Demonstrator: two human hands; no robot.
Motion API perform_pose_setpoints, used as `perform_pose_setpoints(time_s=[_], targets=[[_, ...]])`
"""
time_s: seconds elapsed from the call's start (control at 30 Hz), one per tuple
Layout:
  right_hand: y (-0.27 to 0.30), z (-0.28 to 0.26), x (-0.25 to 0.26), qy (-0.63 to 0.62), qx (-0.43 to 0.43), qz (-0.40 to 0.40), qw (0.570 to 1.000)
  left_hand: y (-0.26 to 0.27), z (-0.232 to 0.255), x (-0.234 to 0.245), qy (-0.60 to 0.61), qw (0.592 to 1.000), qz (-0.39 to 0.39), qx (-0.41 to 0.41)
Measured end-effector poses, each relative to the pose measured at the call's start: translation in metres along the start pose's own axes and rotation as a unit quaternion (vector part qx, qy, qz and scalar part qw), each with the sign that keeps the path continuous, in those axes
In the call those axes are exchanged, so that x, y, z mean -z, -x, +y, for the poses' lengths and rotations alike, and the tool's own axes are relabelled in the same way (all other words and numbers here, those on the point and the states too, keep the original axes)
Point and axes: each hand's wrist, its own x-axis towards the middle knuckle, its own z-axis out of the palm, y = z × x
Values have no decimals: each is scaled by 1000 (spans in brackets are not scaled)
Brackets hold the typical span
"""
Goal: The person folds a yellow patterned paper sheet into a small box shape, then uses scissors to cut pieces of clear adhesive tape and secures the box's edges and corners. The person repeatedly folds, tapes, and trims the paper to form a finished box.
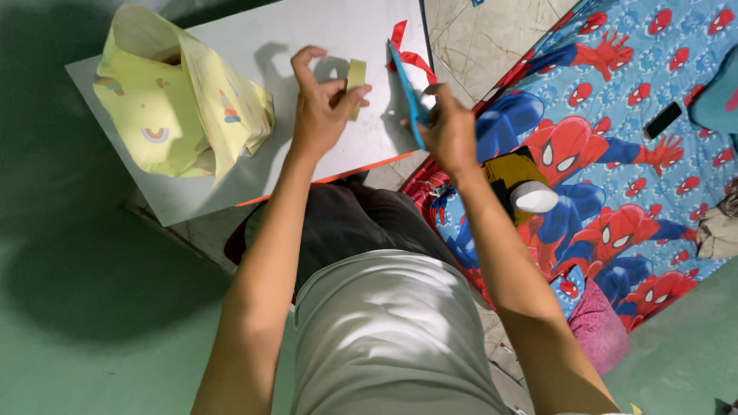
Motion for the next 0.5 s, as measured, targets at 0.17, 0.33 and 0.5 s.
perform_pose_setpoints(time_s=[0.17, 0.33, 0.5], targets=[[5, 5, -42, 84, 141, 40, 986, 34, 28, -10, 45, 999, 1, -29], [-1, 18, -64, 101, 75, -95, 987, 70, 63, -22, 65, 995, -3, -78], [-9, 28, -68, 30, 100, -153, 983, 87, 93, -26, 102, 992, -15, -74]])
